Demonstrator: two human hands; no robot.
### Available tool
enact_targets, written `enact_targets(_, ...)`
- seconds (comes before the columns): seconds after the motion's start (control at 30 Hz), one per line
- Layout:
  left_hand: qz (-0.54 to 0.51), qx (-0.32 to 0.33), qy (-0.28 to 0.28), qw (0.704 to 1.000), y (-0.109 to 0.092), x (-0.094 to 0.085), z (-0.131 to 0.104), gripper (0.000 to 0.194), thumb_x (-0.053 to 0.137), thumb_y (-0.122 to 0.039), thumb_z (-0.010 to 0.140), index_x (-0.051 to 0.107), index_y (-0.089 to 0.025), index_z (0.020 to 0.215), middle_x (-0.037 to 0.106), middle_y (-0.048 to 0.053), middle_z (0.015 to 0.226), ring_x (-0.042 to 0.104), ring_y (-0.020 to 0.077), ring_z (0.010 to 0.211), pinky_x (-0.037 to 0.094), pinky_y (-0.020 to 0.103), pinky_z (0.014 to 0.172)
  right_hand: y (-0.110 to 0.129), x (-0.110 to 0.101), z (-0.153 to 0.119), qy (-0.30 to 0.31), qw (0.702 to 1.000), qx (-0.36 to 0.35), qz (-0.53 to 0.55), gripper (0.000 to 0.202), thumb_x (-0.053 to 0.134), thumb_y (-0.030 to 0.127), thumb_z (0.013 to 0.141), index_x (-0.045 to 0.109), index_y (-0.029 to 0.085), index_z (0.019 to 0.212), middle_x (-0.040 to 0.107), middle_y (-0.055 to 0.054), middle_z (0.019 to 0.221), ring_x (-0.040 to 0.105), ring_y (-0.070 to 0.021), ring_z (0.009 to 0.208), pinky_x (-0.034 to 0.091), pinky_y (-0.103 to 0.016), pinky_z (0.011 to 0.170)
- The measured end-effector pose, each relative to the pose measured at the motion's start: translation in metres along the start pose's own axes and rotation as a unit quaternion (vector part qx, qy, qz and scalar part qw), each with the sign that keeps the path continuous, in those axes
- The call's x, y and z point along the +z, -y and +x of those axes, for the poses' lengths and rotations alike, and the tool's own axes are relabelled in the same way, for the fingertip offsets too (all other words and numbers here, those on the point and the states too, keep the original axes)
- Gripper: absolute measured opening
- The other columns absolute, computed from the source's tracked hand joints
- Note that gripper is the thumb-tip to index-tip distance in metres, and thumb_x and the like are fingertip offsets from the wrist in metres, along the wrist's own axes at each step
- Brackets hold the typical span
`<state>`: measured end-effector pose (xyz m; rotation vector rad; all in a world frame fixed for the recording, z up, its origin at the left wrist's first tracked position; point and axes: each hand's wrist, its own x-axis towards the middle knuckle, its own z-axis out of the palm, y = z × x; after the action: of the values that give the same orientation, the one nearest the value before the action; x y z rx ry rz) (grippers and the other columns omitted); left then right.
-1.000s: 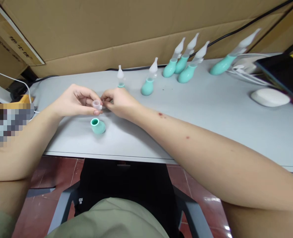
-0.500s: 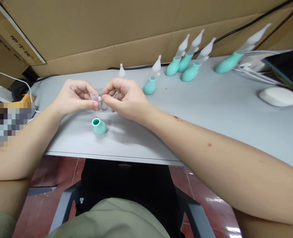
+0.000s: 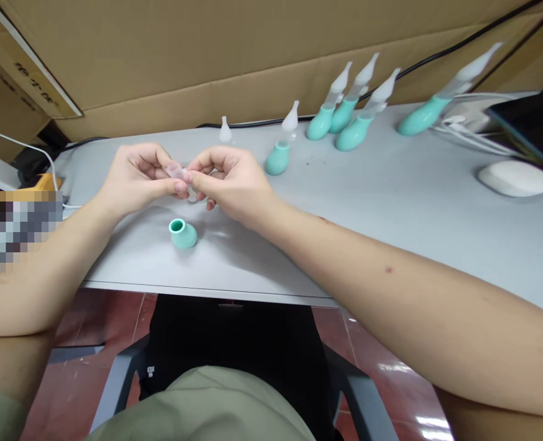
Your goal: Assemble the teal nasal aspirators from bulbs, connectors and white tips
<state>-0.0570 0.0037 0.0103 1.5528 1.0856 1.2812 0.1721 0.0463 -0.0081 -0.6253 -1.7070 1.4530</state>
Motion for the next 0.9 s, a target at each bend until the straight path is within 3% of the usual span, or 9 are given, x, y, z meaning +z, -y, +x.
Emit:
enact_targets(0.2, -0.015, -0.005, 0.013, 1.000, 0.000, -0.001, -0.001, 0.055, 0.133, -0.029, 0.052, 0.084, -0.019, 0.077, 0.090, 0.002, 0.080, 0.092, 0.0200, 0.071, 0.079, 0.025, 0.068, 0.000, -0.003, 0.000, 0.040, 0.999, -0.001, 0.004, 0.039, 0.106, 0.043, 0.103, 0.073, 0.023, 0.097, 0.069, -0.001, 0.081, 0.061, -0.0147, 0.070, 0.054, -0.027, 0.058)
enact_targets(0.37, 0.002, -0.016, 0.017, 1.000, -0.002, -0.002, -0.002, 0.056, 0.132, -0.032, 0.058, 0.082, -0.019, 0.079, 0.089, 0.003, 0.078, 0.093, 0.0232, 0.072, 0.081, 0.029, 0.068, 0.000, -0.006, 0.001, 0.084, 0.996, -0.006, 0.013, 0.056, 0.107, 0.064, 0.102, 0.070, 0.023, 0.099, 0.067, 0.000, 0.082, 0.057, -0.0139, 0.071, 0.051, -0.026, 0.058)
enact_targets(0.5, 0.007, -0.034, 0.026, 0.999, -0.002, -0.003, -0.002, 0.063, 0.135, -0.039, 0.053, 0.081, -0.019, 0.079, 0.088, 0.003, 0.077, 0.094, 0.0249, 0.074, 0.082, 0.030, 0.070, -0.003, -0.008, 0.003, 0.112, 0.993, -0.019, 0.016, 0.065, 0.104, 0.076, 0.103, 0.066, 0.023, 0.100, 0.064, 0.000, 0.081, 0.056, -0.0145, 0.071, 0.050, -0.027, 0.059)
enact_targets(0.77, -0.037, -0.039, 0.019, 0.998, -0.005, 0.000, -0.002, 0.058, 0.135, -0.025, 0.047, 0.086, -0.017, 0.077, 0.087, 0.002, 0.075, 0.091, 0.0183, 0.068, 0.077, 0.020, 0.066, -0.009, -0.011, 0.004, 0.139, 0.990, -0.024, 0.014, 0.064, 0.095, 0.078, 0.112, 0.060, 0.025, 0.104, 0.061, 0.001, 0.082, 0.054, -0.0146, 0.070, 0.045, -0.028, 0.062)
enact_targets(0.9, -0.031, -0.031, 0.030, 0.999, -0.004, -0.002, -0.002, 0.060, 0.135, -0.030, 0.050, 0.085, -0.017, 0.080, 0.089, 0.003, 0.079, 0.091, 0.0195, 0.070, 0.079, 0.023, 0.067, -0.009, -0.011, 0.005, 0.147, 0.989, -0.003, 0.024, 0.064, 0.094, 0.077, 0.112, 0.056, 0.026, 0.105, 0.061, 0.001, 0.083, 0.056, -0.0155, 0.071, 0.047, -0.028, 0.063)
